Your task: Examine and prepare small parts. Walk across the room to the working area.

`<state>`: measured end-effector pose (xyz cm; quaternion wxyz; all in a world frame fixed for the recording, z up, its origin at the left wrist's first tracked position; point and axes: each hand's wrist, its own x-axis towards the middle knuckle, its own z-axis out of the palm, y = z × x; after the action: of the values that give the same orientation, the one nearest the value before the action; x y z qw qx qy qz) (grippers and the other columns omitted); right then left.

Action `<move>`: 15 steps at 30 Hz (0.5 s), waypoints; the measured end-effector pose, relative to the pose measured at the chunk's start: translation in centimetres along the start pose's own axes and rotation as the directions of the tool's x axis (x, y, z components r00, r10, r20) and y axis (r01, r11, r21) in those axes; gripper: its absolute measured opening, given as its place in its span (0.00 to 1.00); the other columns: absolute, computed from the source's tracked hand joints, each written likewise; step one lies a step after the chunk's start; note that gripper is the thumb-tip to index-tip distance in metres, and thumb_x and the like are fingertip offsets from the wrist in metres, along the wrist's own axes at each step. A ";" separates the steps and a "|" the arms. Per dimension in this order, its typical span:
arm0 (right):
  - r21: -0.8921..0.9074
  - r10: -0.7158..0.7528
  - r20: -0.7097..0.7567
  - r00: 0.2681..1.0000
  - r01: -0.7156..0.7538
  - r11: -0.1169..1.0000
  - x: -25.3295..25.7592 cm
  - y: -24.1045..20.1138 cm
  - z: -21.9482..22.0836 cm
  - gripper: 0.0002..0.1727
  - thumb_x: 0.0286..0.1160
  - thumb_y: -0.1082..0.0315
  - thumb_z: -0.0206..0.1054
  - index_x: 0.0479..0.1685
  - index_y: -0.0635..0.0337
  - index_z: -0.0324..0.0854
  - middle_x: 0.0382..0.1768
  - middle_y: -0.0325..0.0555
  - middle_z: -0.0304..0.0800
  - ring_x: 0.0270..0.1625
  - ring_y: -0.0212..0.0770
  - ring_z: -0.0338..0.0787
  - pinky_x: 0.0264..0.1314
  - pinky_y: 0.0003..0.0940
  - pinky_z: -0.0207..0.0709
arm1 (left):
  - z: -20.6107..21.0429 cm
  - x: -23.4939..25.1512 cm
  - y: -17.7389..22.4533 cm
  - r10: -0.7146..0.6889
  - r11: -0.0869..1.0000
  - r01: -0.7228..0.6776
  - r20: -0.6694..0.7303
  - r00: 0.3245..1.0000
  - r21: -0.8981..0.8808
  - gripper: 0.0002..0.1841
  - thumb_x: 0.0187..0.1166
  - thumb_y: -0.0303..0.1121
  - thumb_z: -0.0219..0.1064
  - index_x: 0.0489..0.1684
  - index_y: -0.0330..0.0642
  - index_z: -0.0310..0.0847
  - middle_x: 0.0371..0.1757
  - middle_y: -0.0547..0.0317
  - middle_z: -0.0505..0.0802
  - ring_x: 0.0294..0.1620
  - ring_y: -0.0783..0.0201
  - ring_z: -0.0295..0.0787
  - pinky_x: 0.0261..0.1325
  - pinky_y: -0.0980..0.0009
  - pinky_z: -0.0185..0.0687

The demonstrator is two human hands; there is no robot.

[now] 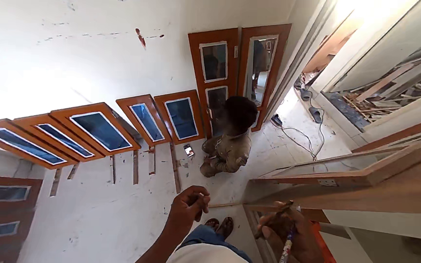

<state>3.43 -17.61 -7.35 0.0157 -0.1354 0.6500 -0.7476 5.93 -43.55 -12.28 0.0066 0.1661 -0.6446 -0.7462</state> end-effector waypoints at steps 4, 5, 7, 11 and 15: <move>-0.034 -0.013 0.021 1.000 0.014 0.999 1.7 0.6 -0.9 0.22 0.74 0.74 0.72 0.68 0.58 0.76 0.44 0.42 0.96 0.42 0.39 0.96 0.44 0.36 0.94 | 0.3 1.1 -0.2 -0.018 1.000 0.018 -0.037 0.999 -0.006 0.08 0.79 0.28 0.70 0.51 0.37 0.85 0.28 0.58 0.92 0.21 0.71 0.85 0.22 0.80 0.79; -0.042 -0.011 0.030 0.999 0.013 0.999 2.0 0.8 -1.2 0.21 0.75 0.73 0.72 0.66 0.56 0.77 0.43 0.41 0.96 0.42 0.39 0.96 0.44 0.35 0.94 | 0.4 1.5 -0.2 -0.022 1.000 0.022 -0.046 0.999 -0.007 0.08 0.79 0.28 0.70 0.51 0.37 0.85 0.28 0.58 0.92 0.21 0.72 0.85 0.23 0.80 0.79; -0.054 0.005 0.047 0.999 -0.003 0.999 2.3 1.3 -1.5 0.19 0.76 0.71 0.72 0.66 0.55 0.78 0.43 0.40 0.95 0.41 0.38 0.96 0.44 0.35 0.94 | 0.7 1.9 -0.3 -0.039 0.999 0.038 -0.055 0.998 -0.015 0.08 0.79 0.28 0.70 0.51 0.37 0.86 0.28 0.57 0.92 0.21 0.71 0.84 0.23 0.80 0.78; -0.078 0.030 0.057 0.998 -0.026 0.997 3.8 1.8 -1.7 0.17 0.78 0.70 0.71 0.64 0.52 0.80 0.41 0.39 0.96 0.40 0.37 0.95 0.43 0.33 0.93 | 2.0 4.0 -0.6 -0.074 0.997 0.074 -0.008 0.997 0.001 0.08 0.80 0.29 0.70 0.50 0.37 0.86 0.28 0.59 0.92 0.21 0.72 0.84 0.24 0.79 0.78; -0.116 0.052 0.054 0.997 -0.045 0.992 6.3 2.5 -2.0 0.16 0.80 0.69 0.70 0.64 0.52 0.81 0.41 0.38 0.96 0.41 0.34 0.95 0.45 0.30 0.92 | 3.7 8.1 -0.7 -0.105 0.994 0.104 0.112 0.988 0.019 0.08 0.80 0.30 0.70 0.50 0.39 0.86 0.29 0.63 0.92 0.22 0.74 0.84 0.23 0.80 0.78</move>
<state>-3.48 -17.28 -8.92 0.0446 -0.1417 0.6942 -0.7043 -2.55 -41.72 -14.54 -0.0699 0.1575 -0.6392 -0.7495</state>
